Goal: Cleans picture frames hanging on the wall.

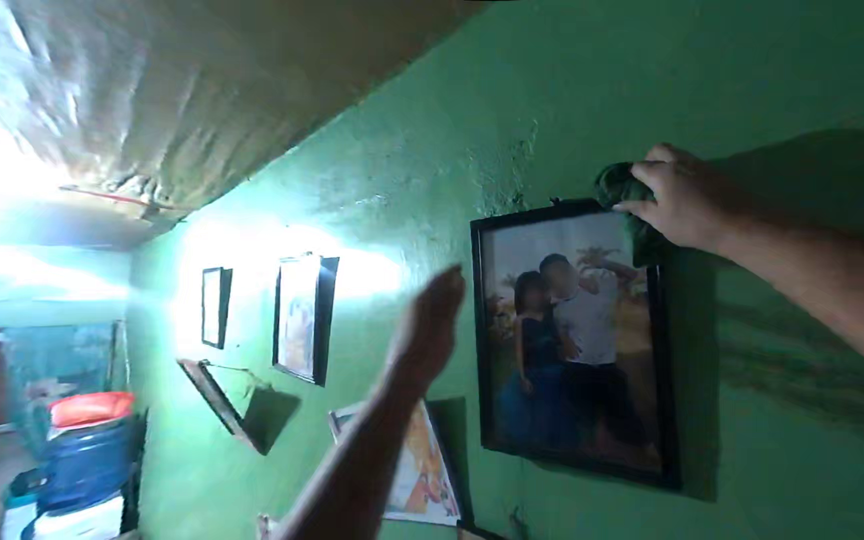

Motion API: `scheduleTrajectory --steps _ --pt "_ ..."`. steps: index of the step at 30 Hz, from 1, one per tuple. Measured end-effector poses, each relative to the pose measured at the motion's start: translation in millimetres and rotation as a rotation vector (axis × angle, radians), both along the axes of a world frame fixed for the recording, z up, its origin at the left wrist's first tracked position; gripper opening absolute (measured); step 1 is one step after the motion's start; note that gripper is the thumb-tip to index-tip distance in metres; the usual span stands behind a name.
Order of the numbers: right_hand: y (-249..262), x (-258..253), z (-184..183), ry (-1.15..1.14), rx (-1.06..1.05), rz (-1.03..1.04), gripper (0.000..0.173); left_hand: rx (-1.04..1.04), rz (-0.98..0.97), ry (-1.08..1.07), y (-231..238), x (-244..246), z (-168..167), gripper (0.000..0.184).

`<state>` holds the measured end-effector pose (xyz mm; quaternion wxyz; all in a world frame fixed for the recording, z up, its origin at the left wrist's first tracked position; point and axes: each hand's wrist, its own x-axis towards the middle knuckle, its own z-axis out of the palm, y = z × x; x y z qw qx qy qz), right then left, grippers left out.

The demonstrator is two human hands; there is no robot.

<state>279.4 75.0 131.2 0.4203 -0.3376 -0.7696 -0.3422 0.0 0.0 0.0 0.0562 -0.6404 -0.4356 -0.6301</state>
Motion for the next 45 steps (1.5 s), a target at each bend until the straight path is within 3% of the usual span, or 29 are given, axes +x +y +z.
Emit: scheduleTrajectory --steps 2,4,8,13,20,23,27,29,32,37,41,45 --pt "-0.2 -1.1 -0.6 0.013 0.018 -0.004 0.04 -0.135 0.005 -0.104 40.8 1.4 -17.2 0.05" --pt "-1.5 -3.6 -3.6 0.084 0.081 0.038 0.041 -0.13 -0.031 -0.198 74.2 2.0 -33.7 0.054" --pt "0.6 -16.9 -10.6 0.113 0.367 0.073 0.034 -0.069 -0.232 -0.439 110.3 11.2 -44.7 0.039" --pt "17.0 -39.2 -19.9 -0.233 0.336 -0.131 0.025 -0.009 -0.301 -0.604 119.2 20.0 -44.4 0.034" --pt "38.4 -109.0 -15.3 -0.374 0.375 -0.001 0.016 0.053 -0.232 -0.592 123.2 23.9 -48.0 0.035" --pt "39.2 -150.6 -3.6 -0.362 0.277 -0.009 0.026 0.092 -0.196 -0.603 129.8 28.1 -47.6 0.034" --pt "29.7 -193.4 10.8 -0.315 0.04 -0.092 0.056 0.149 -0.241 -0.658 134.4 31.5 -53.0 0.033" --pt "34.4 -201.1 9.8 -0.315 0.069 -0.08 0.053 0.165 -0.258 -0.665 133.7 32.3 -54.6 0.033" --pt "49.7 -207.7 -11.2 -0.458 0.206 0.022 0.035 0.173 -0.275 -0.672 132.6 31.9 -54.0 0.032" --pt "60.7 -208.3 -61.6 -0.709 0.127 0.047 0.047 0.206 -0.293 -0.7 135.0 34.5 -51.1 0.014" --pt "56.6 -204.0 -26.4 -0.62 0.239 0.035 0.036 0.221 -0.276 -0.671 137.6 37.0 -52.4 0.027" --pt "37.8 -201.1 25.9 -0.409 0.235 -0.053 0.036 0.242 -0.261 -0.663 137.2 40.7 -48.4 0.026"
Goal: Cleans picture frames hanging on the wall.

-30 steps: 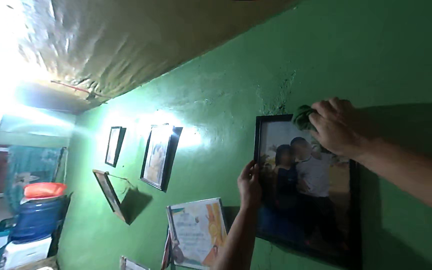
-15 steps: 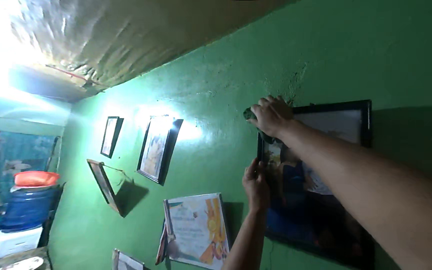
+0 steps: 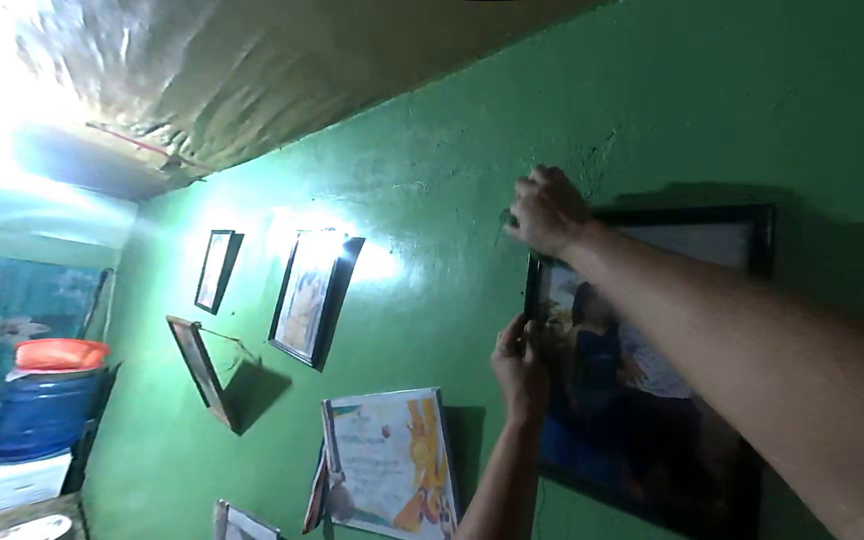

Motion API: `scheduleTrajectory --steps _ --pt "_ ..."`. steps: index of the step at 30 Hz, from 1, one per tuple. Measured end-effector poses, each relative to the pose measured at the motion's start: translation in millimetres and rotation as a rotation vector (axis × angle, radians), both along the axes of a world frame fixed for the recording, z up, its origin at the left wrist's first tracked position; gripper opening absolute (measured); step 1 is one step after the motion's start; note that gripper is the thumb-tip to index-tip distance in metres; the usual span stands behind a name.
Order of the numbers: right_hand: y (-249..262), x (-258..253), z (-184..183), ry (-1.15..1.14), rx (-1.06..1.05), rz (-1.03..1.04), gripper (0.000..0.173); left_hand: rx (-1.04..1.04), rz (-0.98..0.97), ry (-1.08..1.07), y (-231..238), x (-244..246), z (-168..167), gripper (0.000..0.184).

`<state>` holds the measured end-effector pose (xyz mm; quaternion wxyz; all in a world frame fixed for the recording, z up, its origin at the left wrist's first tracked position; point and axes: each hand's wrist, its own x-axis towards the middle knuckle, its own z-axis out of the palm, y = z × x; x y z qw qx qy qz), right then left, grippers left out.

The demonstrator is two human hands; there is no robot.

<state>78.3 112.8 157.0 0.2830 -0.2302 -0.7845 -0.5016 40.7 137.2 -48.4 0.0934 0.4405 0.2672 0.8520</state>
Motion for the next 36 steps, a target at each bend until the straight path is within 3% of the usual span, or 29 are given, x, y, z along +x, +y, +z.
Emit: scheduleTrajectory --steps 3,9,11,19,23,29,32,36 --pt "-0.2 0.7 4.6 -0.013 0.024 -0.038 0.038 -0.009 -0.028 0.0 -1.2 -1.0 1.7 0.027" --pt "23.7 6.2 -70.3 -0.297 0.021 0.104 0.035 -0.008 -0.048 0.0 1.7 -2.8 -3.0 0.021" --pt "27.4 6.7 -78.7 -0.317 0.025 0.113 0.034 0.002 -0.06 -0.036 4.2 -0.9 -2.0 0.017" --pt "13.5 26.7 -22.9 0.069 0.192 0.224 0.026 -0.016 -0.058 -0.043 4.9 -1.0 -1.9 0.026" --pt "9.1 70.1 -33.2 0.118 0.259 0.23 0.027 -0.01 -0.041 -0.047 2.7 -1.2 -1.9 0.024" --pt "-11.4 184.1 -51.8 0.341 0.266 0.074 0.024 -0.027 -0.075 -0.042 -0.6 -0.3 -0.9 0.026" --pt "-17.1 187.2 -57.6 0.374 0.195 0.03 0.023 -0.061 -0.052 -0.005 -4.3 -2.9 -2.0 0.028" --pt "4.4 147.6 -79.6 0.278 0.116 0.052 0.043 -0.067 -0.107 -0.01 -6.2 -6.3 -3.3 0.028"
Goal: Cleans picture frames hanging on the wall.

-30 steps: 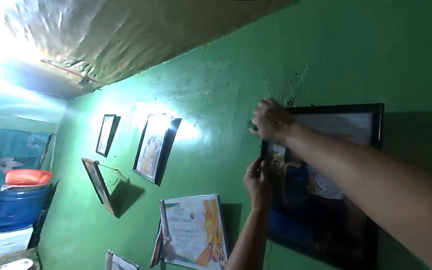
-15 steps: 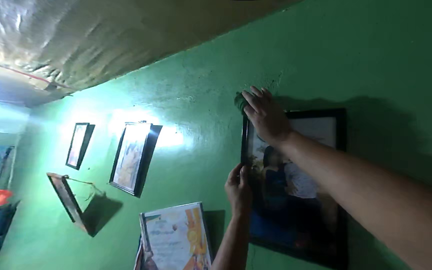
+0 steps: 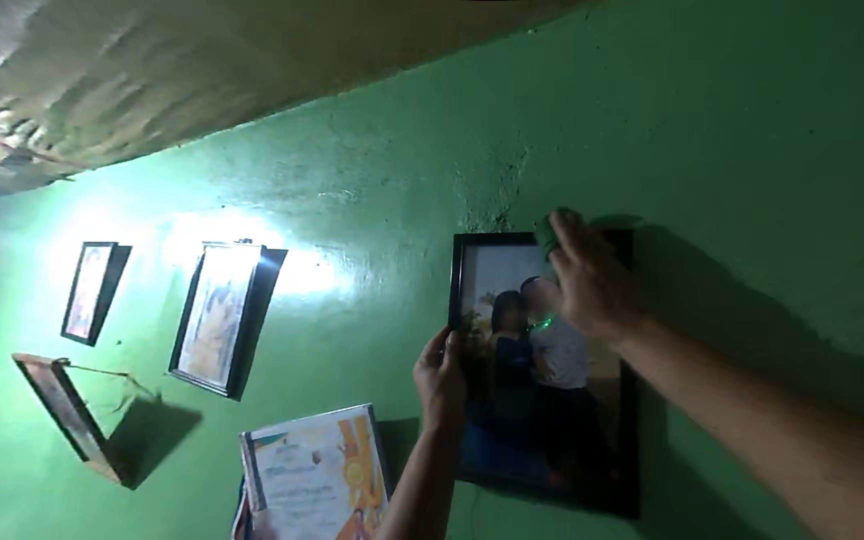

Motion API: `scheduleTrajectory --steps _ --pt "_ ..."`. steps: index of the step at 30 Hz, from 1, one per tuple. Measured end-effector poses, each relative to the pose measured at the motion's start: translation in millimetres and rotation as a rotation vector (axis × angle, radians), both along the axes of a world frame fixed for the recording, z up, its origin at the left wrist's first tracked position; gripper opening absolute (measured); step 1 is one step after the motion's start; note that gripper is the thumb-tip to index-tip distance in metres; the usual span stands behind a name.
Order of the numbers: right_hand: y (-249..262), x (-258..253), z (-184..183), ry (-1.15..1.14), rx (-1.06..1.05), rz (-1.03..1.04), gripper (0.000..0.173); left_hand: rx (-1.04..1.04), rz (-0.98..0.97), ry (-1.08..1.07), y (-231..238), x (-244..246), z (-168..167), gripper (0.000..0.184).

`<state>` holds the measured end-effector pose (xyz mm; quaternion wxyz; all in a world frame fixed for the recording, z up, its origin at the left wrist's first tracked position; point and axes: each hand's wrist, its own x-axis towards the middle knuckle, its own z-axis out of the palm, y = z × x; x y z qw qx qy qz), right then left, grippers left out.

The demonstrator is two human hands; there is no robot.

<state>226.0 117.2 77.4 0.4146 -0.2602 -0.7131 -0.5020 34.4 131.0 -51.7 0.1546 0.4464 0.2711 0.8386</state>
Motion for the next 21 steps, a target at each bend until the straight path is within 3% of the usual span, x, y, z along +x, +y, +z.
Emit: scheduleTrajectory --steps 7,10,12,14,19,20,21 --pt "16.3 -71.8 -77.6 -0.168 -0.088 0.172 0.035 0.027 -0.057 -0.063 -1.7 -0.6 -0.8 0.032" --pt "18.0 -76.4 -123.9 -0.203 -0.238 0.213 0.042 0.037 -0.154 -0.102 -8.5 -2.0 1.1 0.033" --pt "7.2 -72.3 -150.2 -0.242 -0.484 0.14 0.044 0.035 -0.189 -0.106 -11.0 -4.2 1.0 0.036" --pt "6.5 -62.4 -174.3 -0.293 -0.523 0.162 0.044 0.037 -0.17 -0.071 -8.0 -6.1 0.2 0.035" --pt "-10.7 -32.2 -170.5 -0.605 -0.794 0.071 0.04 -0.01 0.044 0.061 1.6 0.5 -0.9 0.034" --pt "-11.5 -22.2 -167.4 -0.623 -0.773 0.055 0.041 -0.01 0.114 0.082 3.2 3.2 -1.8 0.034" --pt "-5.1 -9.4 -168.4 -0.635 -0.582 0.092 0.036 -0.004 0.18 0.11 4.6 5.5 -3.0 0.035"
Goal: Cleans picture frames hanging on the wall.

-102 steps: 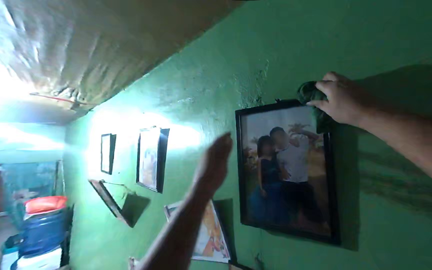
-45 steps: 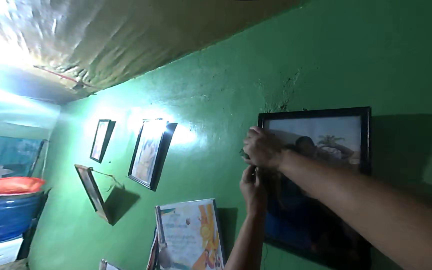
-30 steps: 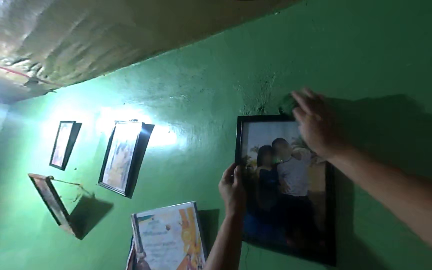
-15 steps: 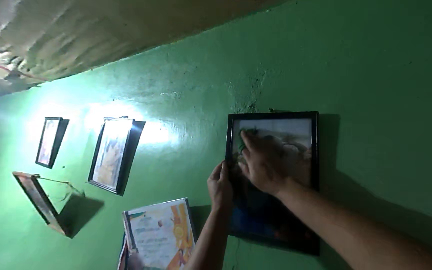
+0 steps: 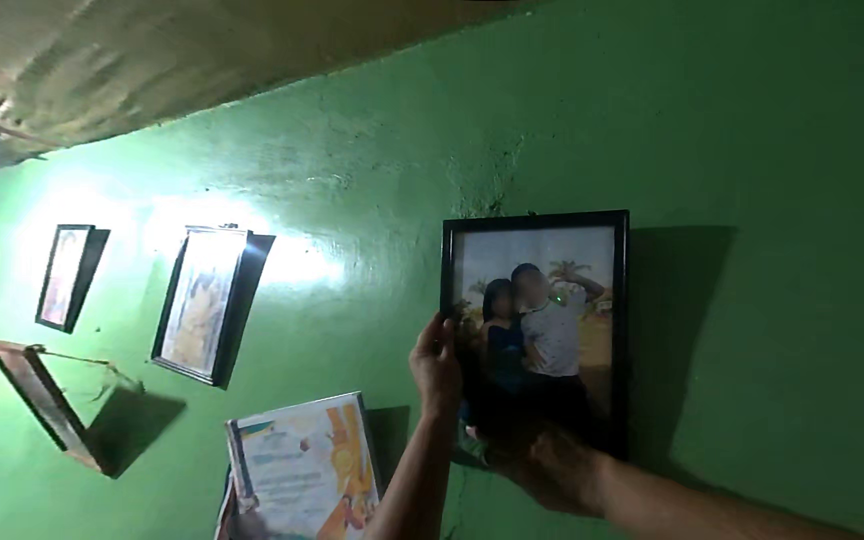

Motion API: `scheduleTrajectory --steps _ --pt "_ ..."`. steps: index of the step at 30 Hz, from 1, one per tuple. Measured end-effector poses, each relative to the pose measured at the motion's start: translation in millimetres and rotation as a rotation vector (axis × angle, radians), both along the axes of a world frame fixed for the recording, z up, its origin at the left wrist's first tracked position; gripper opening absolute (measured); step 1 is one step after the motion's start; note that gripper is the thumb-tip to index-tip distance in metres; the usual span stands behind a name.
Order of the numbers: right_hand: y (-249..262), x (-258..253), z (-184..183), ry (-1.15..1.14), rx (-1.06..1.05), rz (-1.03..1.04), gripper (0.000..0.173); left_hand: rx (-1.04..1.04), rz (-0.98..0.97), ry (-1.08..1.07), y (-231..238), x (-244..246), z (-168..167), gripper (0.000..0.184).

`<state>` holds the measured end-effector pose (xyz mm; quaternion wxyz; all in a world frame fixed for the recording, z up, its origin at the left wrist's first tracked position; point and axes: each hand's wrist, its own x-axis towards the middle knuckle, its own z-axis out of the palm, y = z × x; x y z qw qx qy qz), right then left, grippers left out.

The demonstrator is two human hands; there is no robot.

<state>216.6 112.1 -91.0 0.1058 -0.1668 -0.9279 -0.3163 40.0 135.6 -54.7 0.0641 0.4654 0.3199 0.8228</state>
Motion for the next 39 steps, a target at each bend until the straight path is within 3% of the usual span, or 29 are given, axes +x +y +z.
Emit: scheduleTrajectory --steps 2,6,12,15,17,20,22,24,32,35,39 --pt "10.3 20.0 14.2 0.066 0.379 0.185 0.016 0.029 0.11 0.037 4.8 3.6 -1.4 0.036" --pt "1.5 42.1 94.0 0.2 0.414 0.21 0.017 0.047 0.13 0.033 10.0 5.3 -3.4 0.037" --pt "-6.9 31.0 211.7 0.319 0.747 0.148 0.023 0.069 0.156 0.019 9.1 6.6 -4.3 0.035" --pt "-8.7 23.5 200.2 0.409 0.724 0.077 0.026 0.089 0.126 -0.004 9.0 6.4 -4.4 0.033" --pt "-6.0 22.5 152.2 0.468 0.625 0.063 0.024 0.079 0.1 -0.019 9.6 4.6 -4.2 0.033" --pt "0.5 30.2 54.7 0.344 0.538 0.093 0.018 0.069 0.091 -0.026 11.0 4.0 -4.4 0.033" --pt "5.2 28.7 21.6 0.237 0.483 0.126 0.019 0.054 0.106 -0.019 9.3 5.0 -3.0 0.034" --pt "8.6 19.1 30.1 0.216 0.484 0.153 0.02 0.048 0.123 -0.016 8.4 6.2 -1.5 0.034" --pt "-2.8 -53.5 156.6 0.29 0.532 -0.013 0.022 0.058 0.149 -0.024 8.0 8.7 -0.4 0.031" --pt "-7.9 -56.4 173.5 0.271 0.572 -0.052 0.021 0.066 0.153 -0.029 8.3 9.3 -0.7 0.031" --pt "-11.7 -20.7 178.6 0.338 0.658 -0.019 0.018 0.089 0.158 -0.054 11.5 10.9 -0.4 0.029"
